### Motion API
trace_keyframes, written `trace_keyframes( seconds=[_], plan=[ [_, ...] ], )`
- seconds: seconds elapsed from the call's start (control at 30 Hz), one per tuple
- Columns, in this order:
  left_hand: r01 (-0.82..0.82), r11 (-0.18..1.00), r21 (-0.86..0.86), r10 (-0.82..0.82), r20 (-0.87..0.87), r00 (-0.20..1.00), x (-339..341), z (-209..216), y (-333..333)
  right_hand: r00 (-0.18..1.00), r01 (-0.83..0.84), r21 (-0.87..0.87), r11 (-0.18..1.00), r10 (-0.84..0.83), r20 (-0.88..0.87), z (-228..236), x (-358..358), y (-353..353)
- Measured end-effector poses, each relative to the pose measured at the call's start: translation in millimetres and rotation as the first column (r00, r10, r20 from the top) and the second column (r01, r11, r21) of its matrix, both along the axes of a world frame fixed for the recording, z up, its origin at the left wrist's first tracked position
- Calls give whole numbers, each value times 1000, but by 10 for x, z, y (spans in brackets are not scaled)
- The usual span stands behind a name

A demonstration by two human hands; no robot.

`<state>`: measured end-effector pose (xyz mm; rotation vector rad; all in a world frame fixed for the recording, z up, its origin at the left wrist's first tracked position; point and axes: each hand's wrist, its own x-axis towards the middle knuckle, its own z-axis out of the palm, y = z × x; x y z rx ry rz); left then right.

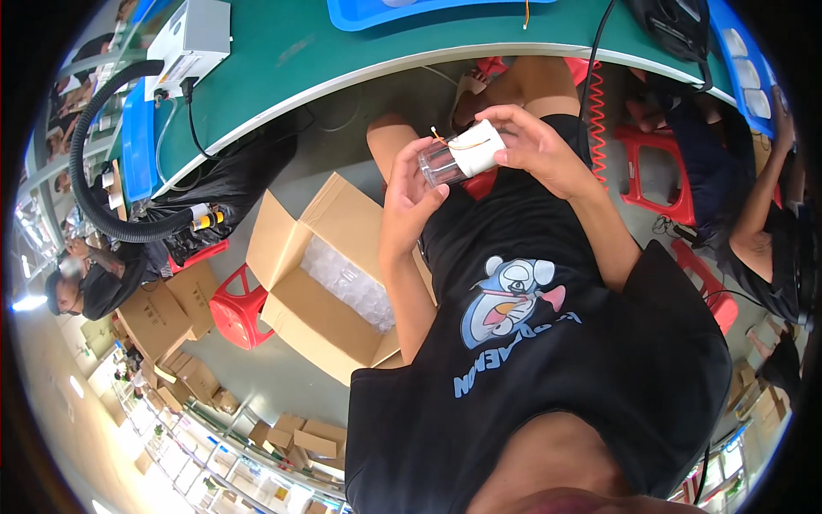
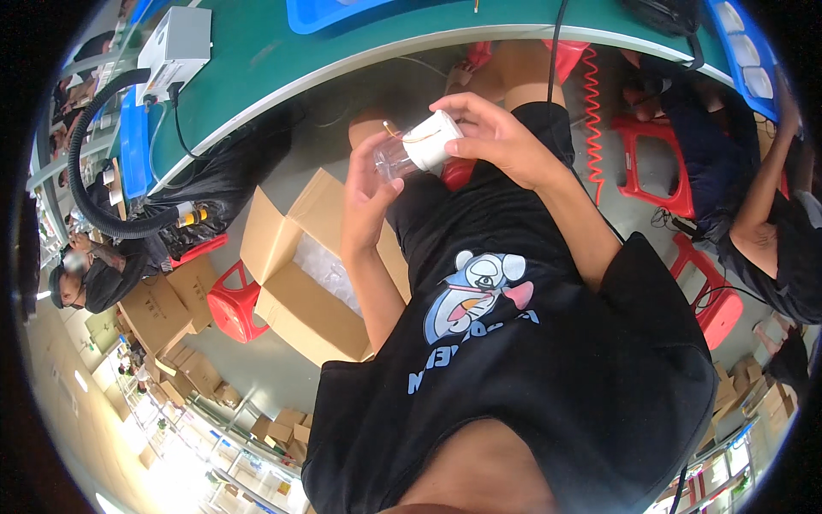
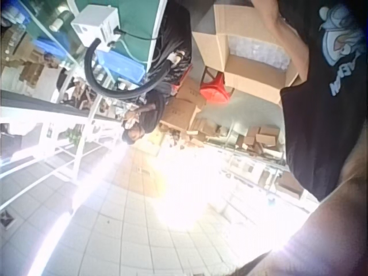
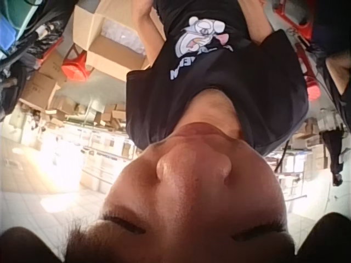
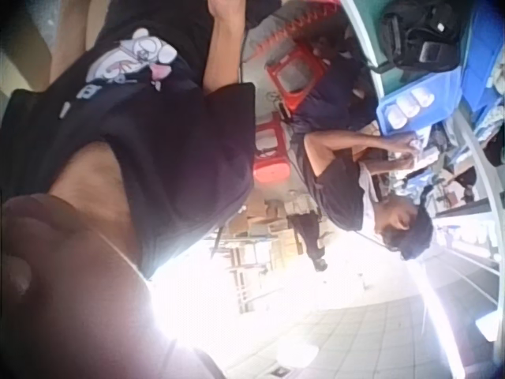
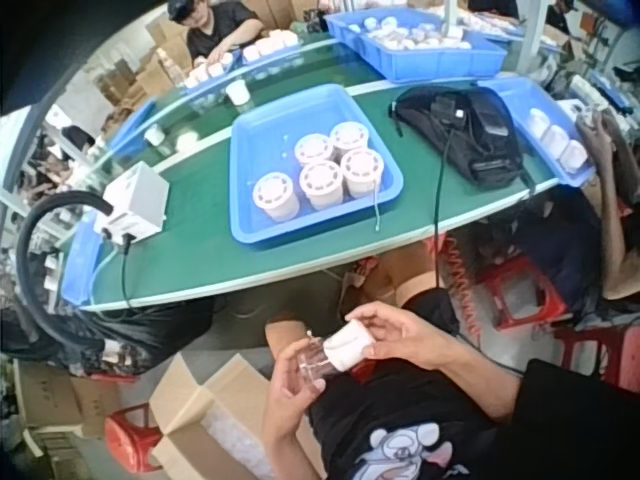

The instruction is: Assembling electronic components into plastic housings and interacting with an air nozzle at a factory workstation.

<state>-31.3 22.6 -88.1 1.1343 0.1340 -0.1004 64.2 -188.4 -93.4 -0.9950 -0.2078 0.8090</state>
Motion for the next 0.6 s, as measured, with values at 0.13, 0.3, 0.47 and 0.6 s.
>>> trace_keyframes(
  seconds=[0.13,0.3,0.47,0.6],
  plan=[
    [-13,1000,-10,13,-3,1000,-2,59,-77,998,16,73,997,-11,-57,58,-32,-3],
    [-13,981,196,2,53,999,30,130,-227,998,5,147,989,5,-67,27,-112,23],
    [18,980,200,-30,59,998,73,125,-270,999,15,133,991,-10,-36,61,-130,-12],
    [39,977,212,-50,43,998,126,120,-251,999,18,138,990,-11,-47,76,-62,-16]
  ],
)
